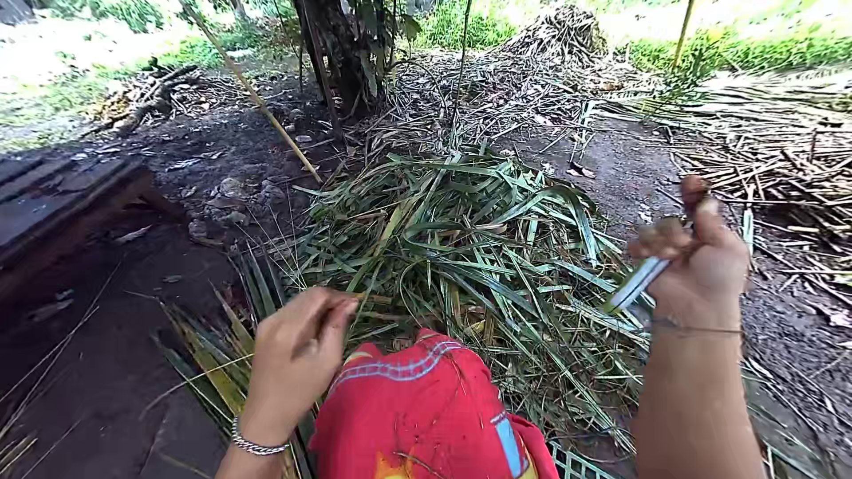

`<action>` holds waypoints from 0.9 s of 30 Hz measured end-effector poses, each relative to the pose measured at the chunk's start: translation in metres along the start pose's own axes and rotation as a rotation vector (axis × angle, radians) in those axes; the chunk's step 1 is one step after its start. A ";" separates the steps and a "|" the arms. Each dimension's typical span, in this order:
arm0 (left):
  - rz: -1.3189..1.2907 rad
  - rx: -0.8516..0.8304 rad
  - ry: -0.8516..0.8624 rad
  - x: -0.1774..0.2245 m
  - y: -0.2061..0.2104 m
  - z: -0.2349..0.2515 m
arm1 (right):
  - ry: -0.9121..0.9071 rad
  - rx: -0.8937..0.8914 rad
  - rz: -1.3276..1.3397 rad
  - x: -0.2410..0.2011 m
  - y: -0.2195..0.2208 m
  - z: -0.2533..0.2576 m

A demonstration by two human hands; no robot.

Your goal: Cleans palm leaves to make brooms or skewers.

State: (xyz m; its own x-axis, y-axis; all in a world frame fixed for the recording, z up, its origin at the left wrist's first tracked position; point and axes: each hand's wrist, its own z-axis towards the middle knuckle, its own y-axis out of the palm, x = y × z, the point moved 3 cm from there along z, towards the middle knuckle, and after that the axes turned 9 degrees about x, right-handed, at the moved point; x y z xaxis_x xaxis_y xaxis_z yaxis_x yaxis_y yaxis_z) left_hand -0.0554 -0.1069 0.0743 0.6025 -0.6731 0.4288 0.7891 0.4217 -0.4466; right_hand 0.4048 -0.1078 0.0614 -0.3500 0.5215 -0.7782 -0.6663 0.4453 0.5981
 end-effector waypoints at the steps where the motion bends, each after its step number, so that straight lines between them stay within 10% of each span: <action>1: 0.035 0.028 -0.028 -0.010 -0.008 -0.002 | 0.009 0.122 0.084 -0.003 -0.019 0.015; 4: 0.046 0.077 -0.104 -0.020 -0.015 -0.007 | 0.143 0.243 0.125 0.013 -0.034 0.011; 10: -0.105 0.034 -0.118 0.006 0.010 -0.011 | 0.491 -0.528 -0.036 0.069 0.069 -0.121; 16: -0.243 -0.043 -0.195 0.030 0.020 -0.017 | 0.623 -0.930 -0.006 0.074 0.151 -0.180; 27: -0.253 0.032 -0.422 0.009 -0.024 -0.027 | 0.097 -0.271 0.112 0.034 0.045 -0.042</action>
State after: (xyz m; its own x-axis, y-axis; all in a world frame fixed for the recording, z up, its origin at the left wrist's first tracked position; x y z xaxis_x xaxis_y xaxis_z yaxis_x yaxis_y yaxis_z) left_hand -0.0722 -0.1389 0.0675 0.3822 -0.4549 0.8044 0.9162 0.2998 -0.2658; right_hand 0.3352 -0.1006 0.0532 -0.4839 0.4790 -0.7324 -0.7667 0.1716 0.6187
